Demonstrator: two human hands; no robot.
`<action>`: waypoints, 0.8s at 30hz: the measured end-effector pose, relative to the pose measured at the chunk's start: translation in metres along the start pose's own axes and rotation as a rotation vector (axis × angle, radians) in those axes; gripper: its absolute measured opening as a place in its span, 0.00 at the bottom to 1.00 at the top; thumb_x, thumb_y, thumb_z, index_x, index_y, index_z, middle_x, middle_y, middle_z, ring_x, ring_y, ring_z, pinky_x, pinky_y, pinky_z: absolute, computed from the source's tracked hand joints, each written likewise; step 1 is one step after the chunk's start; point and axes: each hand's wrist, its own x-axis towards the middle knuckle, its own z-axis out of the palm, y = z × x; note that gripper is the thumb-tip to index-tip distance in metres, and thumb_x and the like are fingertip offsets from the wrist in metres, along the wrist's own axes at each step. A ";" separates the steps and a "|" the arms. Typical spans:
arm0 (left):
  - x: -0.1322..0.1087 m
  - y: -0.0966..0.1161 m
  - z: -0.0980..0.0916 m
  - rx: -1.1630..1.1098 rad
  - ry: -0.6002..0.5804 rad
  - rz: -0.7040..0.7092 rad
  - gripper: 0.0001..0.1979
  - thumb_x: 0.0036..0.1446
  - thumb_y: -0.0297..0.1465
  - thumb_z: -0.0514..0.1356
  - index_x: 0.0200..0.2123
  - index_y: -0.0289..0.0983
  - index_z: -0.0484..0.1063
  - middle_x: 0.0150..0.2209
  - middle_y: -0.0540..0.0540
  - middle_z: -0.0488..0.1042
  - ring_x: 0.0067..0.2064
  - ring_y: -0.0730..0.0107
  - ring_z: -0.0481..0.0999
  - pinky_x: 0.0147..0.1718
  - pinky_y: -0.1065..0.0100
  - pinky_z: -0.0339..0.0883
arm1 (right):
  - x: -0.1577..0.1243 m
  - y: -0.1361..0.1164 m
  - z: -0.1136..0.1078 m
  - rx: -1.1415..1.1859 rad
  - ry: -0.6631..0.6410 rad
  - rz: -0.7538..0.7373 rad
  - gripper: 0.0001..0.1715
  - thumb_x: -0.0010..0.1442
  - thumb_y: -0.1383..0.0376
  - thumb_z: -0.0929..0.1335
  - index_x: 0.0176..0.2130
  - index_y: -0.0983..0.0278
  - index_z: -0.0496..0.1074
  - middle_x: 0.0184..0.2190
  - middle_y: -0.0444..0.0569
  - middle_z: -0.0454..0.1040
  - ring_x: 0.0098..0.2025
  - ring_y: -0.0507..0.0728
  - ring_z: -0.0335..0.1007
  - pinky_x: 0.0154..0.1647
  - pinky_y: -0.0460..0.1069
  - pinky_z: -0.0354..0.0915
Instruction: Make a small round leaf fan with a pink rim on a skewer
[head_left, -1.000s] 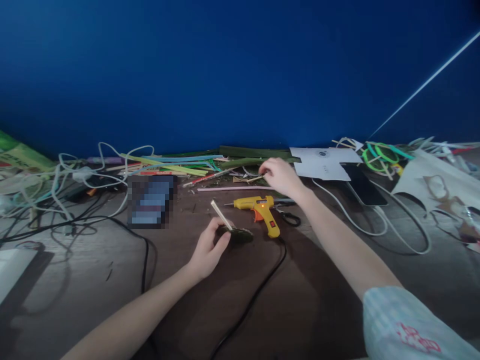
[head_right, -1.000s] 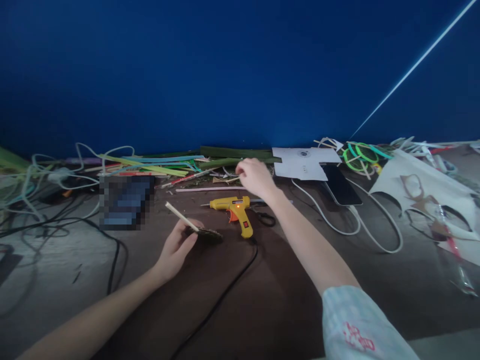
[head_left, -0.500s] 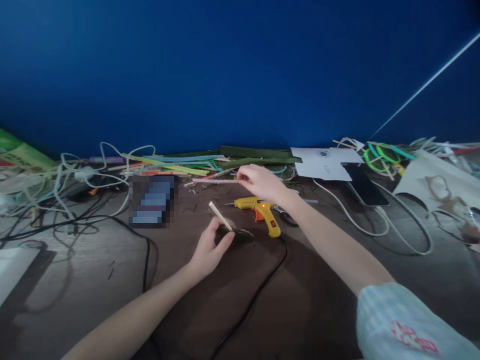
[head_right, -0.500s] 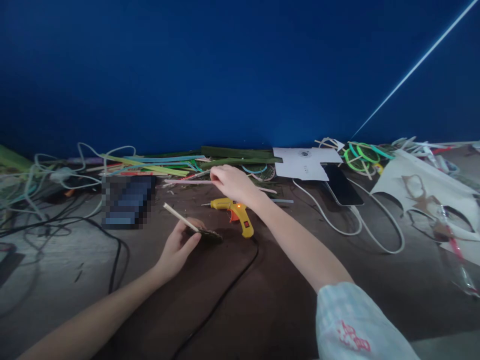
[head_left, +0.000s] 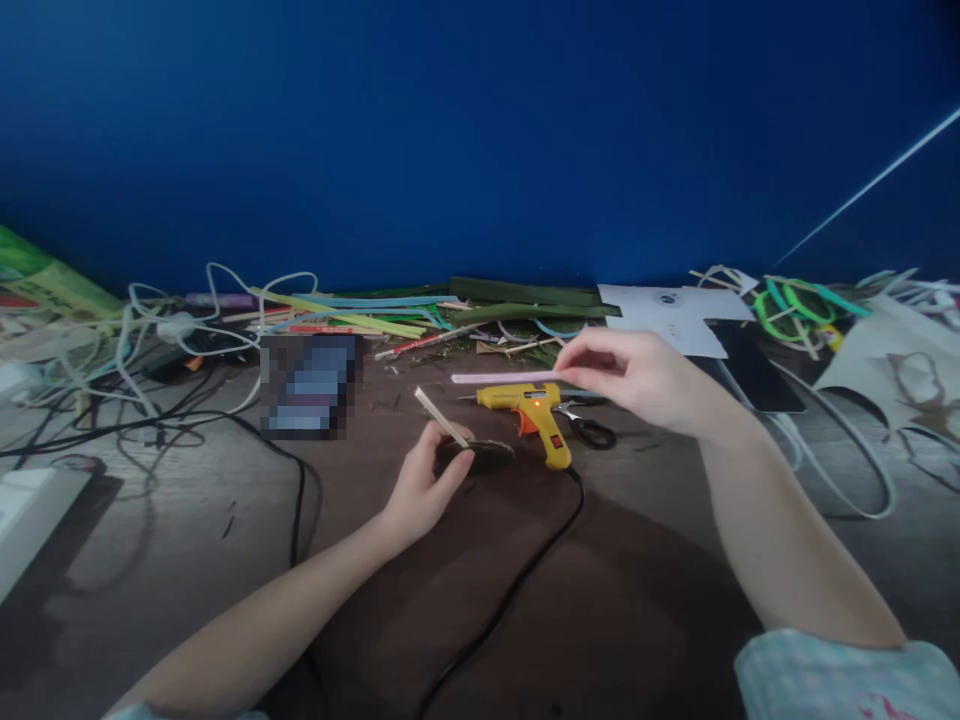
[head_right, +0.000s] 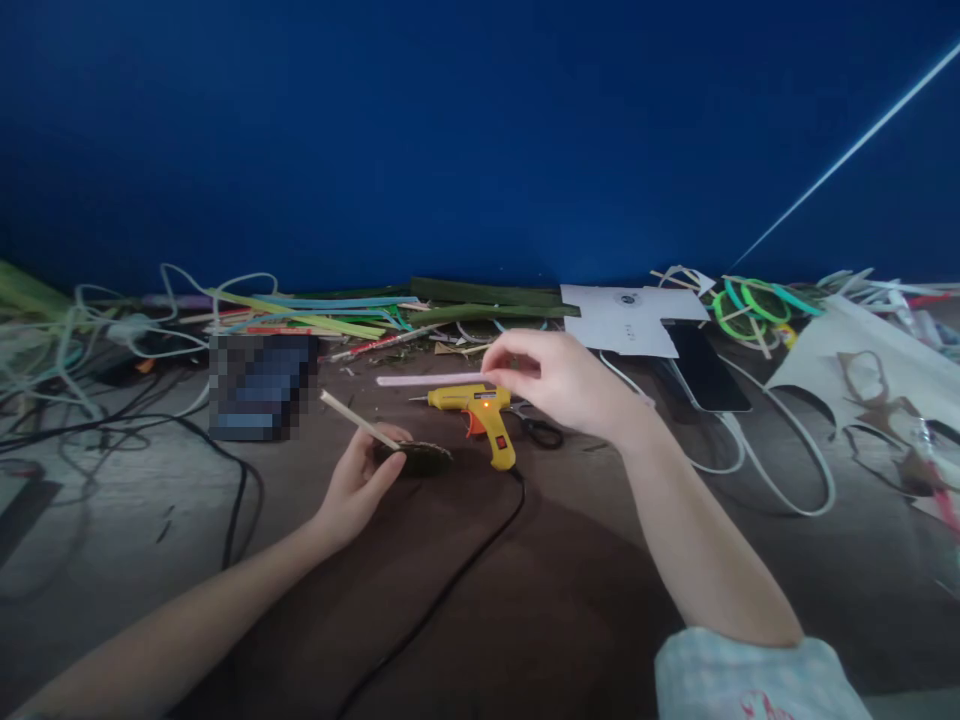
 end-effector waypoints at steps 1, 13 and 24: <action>0.000 0.000 0.000 -0.003 0.007 0.000 0.07 0.58 0.34 0.54 0.39 0.39 0.64 0.37 0.47 0.69 0.39 0.69 0.68 0.39 0.68 0.62 | -0.003 -0.001 0.003 0.012 -0.002 0.010 0.05 0.57 0.62 0.64 0.31 0.58 0.70 0.30 0.47 0.73 0.30 0.54 0.67 0.27 0.49 0.61; 0.000 -0.003 0.000 -0.012 0.021 -0.045 0.08 0.58 0.35 0.54 0.40 0.40 0.63 0.36 0.48 0.68 0.38 0.69 0.68 0.39 0.68 0.62 | -0.015 0.005 0.013 0.069 -0.135 0.067 0.07 0.56 0.60 0.65 0.30 0.58 0.71 0.27 0.45 0.73 0.25 0.53 0.66 0.24 0.48 0.60; 0.000 -0.003 0.000 -0.032 0.032 -0.052 0.08 0.57 0.35 0.54 0.39 0.40 0.63 0.36 0.48 0.68 0.39 0.68 0.68 0.40 0.68 0.62 | -0.013 0.004 0.016 0.041 -0.179 0.046 0.09 0.57 0.60 0.64 0.29 0.59 0.71 0.26 0.44 0.73 0.25 0.52 0.65 0.24 0.46 0.58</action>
